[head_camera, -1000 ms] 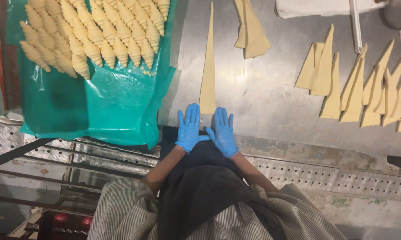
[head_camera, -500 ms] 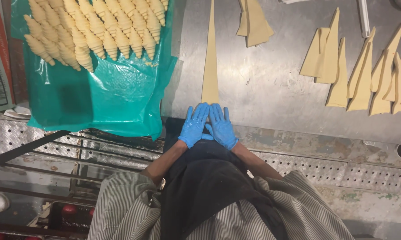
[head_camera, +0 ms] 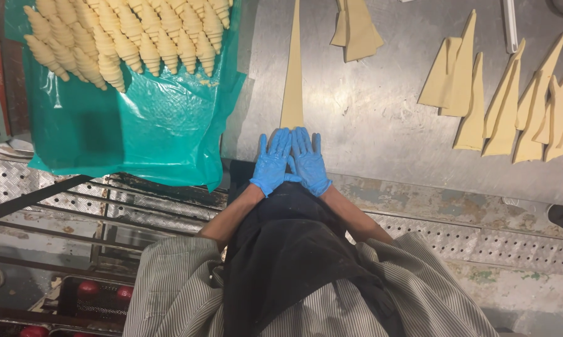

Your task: Rolling long strips of dough into croissant shapes and placing them in a container.

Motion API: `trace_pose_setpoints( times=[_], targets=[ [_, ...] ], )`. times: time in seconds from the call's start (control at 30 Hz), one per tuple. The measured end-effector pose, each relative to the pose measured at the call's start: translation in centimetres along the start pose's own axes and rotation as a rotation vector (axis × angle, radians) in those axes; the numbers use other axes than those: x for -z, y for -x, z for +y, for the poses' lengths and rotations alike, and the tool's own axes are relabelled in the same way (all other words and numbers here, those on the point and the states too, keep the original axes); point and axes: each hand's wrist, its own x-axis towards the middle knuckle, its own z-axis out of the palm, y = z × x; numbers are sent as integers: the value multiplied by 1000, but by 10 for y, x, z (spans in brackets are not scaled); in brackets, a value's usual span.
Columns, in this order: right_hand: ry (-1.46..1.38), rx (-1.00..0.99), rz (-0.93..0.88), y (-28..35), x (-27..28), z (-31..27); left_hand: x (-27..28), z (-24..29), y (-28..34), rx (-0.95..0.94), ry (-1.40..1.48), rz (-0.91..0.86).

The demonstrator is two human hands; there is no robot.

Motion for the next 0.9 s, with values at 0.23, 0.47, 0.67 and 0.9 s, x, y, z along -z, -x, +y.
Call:
trace_pose_setpoints(
  times=[0.23,0.47,0.67,0.9],
  targets=[
    [-91,33,-49,0,6,4,-1,0,0,-43,77,51],
    [-114,35,-39,-6,21,7,3,0,-5,-28,92,65],
    [-67,80,-16,-14,22,14,-3,-5,-16,-19,149,66],
    [-102,85,-25,-13,23,17,16,0,-16,-30,256,89]
  ],
)
